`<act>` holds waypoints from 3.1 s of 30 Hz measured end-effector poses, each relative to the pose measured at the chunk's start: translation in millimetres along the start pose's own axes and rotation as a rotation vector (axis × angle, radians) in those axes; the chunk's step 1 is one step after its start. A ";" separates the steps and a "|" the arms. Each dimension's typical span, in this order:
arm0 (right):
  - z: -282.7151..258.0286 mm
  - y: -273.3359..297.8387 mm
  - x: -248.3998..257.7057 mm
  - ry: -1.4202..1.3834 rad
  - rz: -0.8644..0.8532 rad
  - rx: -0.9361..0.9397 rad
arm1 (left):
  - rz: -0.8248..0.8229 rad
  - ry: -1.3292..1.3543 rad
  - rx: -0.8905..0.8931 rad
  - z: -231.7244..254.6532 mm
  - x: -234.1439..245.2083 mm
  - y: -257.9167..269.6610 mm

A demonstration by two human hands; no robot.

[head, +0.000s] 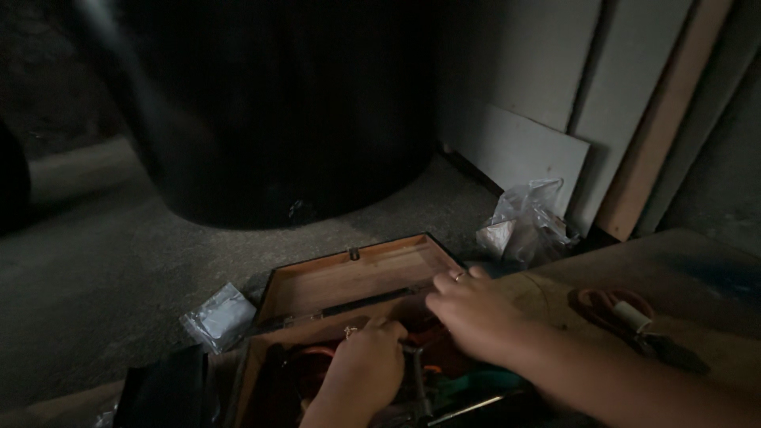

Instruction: The person sorts and arranges various hand tools inside a wooden toolbox. They pick up items such as pliers, wrenches, and screwdrivers, inspect them briefly, and place them into the box.

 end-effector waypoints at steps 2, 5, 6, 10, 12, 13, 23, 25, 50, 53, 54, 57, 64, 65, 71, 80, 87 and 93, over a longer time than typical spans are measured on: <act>4.4 0.1 -8.1 0.027 -0.115 -0.059 | 0.006 -0.023 0.001 1.4 0.2 2.0; 6.0 0.7 -8.4 -0.006 -0.160 -0.075 | 0.012 -0.033 0.012 1.8 1.6 3.2; 5.4 0.9 -7.0 -0.029 -0.152 -0.068 | 0.015 -0.034 0.015 1.3 2.1 2.8; 5.0 3.5 -10.1 -0.090 -0.221 -0.080 | 0.005 -0.069 0.030 -2.0 0.9 1.0; 4.9 3.6 -3.7 -0.095 -0.165 -0.081 | 0.043 -0.092 0.005 0.0 3.8 0.6; 5.6 4.4 -4.9 -0.118 -0.184 -0.093 | 0.039 -0.102 -0.001 0.4 3.7 0.4; 32.4 7.8 -0.5 -0.660 0.027 -0.291 | 0.011 -0.080 0.055 -3.1 7.7 0.8; 55.5 9.3 0.5 -0.817 0.069 -0.400 | -0.008 -0.098 0.079 -6.6 7.8 -1.0; 100.6 167.6 -18.9 -0.182 -0.092 -0.126 | 0.058 -0.058 -0.544 201.6 -16.3 10.7; 105.5 174.0 -10.3 -0.205 -0.047 -0.145 | 0.047 -0.023 -0.497 201.7 -17.8 6.2; 106.9 176.9 -6.1 -0.208 -0.028 -0.145 | 0.036 -0.017 -0.461 199.1 -19.1 4.3; 119.2 180.8 -11.2 -0.280 -0.178 -0.238 | 0.017 0.014 -0.450 196.8 -17.9 2.0; 159.0 184.9 27.3 -0.570 -0.174 -0.617 | 0.027 0.089 -0.419 196.5 -6.9 9.2; 159.6 181.1 41.7 -0.598 -0.109 -0.598 | 0.025 0.097 -0.413 197.0 -5.6 10.3; 128.3 155.8 85.3 -0.920 -0.014 -0.540 | 0.013 0.155 -0.417 198.8 -6.4 11.8; 86.0 97.7 107.0 -1.251 0.382 -0.252 | 0.357 0.611 -0.287 142.8 46.5 2.3; 66.6 53.3 61.9 -1.276 0.323 -0.358 | 0.332 1.055 0.006 76.7 59.1 1.7; 50.7 24.3 45.9 -1.071 0.250 -0.423 | 0.373 0.977 0.132 16.4 63.0 2.1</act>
Point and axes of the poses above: each hand's wrist, its own y-axis away from the middle knuckle, its own x-axis out of the back of the hand, z = x × y, the point moved 9 cm from there along -y, towards the middle knuckle, and after that the axes turned 5 degrees about y, right-handed, at the moved point
